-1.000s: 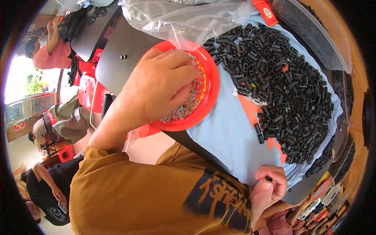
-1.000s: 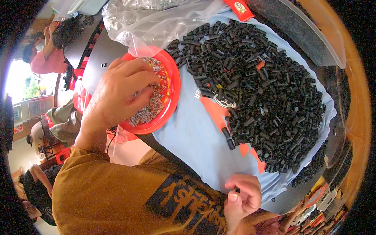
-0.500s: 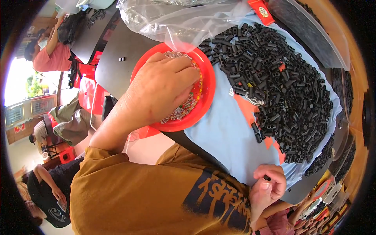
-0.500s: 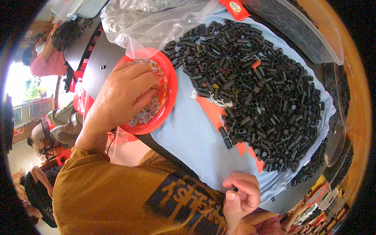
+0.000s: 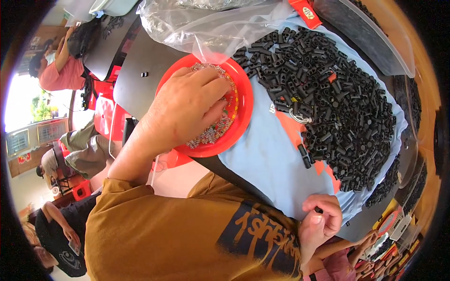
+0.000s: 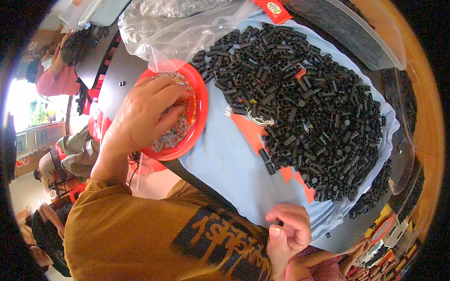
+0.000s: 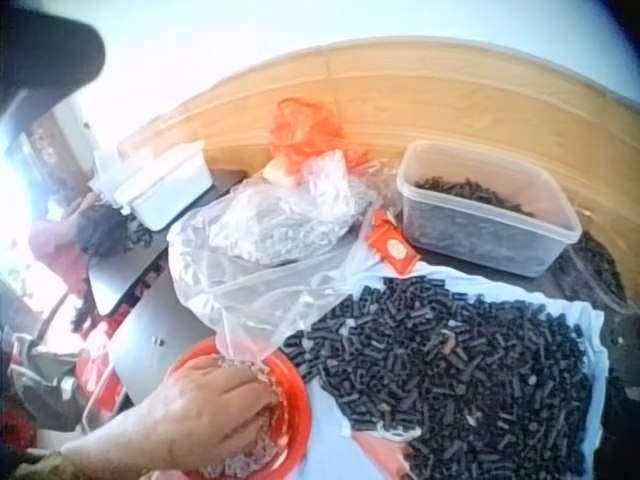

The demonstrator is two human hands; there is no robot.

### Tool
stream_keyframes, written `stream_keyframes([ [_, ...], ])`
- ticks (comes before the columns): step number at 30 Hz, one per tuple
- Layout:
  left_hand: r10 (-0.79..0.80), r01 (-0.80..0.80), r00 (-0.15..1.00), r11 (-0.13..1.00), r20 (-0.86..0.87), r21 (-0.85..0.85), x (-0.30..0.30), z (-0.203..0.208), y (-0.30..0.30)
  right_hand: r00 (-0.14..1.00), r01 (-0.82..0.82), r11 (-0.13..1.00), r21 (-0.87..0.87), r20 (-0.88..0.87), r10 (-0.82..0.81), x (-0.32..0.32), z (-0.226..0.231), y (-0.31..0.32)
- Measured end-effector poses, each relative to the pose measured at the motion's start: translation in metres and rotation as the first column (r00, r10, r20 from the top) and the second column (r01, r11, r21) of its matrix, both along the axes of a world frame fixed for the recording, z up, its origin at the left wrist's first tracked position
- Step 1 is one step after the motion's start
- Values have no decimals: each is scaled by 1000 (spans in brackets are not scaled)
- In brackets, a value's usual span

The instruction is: The person assembles plastic cord locks by hand, picking up small metal springs from a plate and plastic components from the table, then fitting the springs and inner buttons into the cord lock housings.

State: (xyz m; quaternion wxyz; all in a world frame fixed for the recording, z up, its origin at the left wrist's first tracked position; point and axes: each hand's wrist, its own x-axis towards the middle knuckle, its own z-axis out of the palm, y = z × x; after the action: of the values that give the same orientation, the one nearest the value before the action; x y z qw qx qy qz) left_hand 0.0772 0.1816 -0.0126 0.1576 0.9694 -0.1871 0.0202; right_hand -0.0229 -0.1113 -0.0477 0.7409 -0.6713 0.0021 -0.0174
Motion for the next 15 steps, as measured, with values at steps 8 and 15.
stream_keyframes([
  [8,4,-3,1000,1000,-7,17,-2,3,3,999,-22,999,-27,42,23,-1,-5,-2],
  [15,23,-27,1000,960,-19,-279,-4,0,7,998,-30,999,-21,45,31,0,-3,0],
])
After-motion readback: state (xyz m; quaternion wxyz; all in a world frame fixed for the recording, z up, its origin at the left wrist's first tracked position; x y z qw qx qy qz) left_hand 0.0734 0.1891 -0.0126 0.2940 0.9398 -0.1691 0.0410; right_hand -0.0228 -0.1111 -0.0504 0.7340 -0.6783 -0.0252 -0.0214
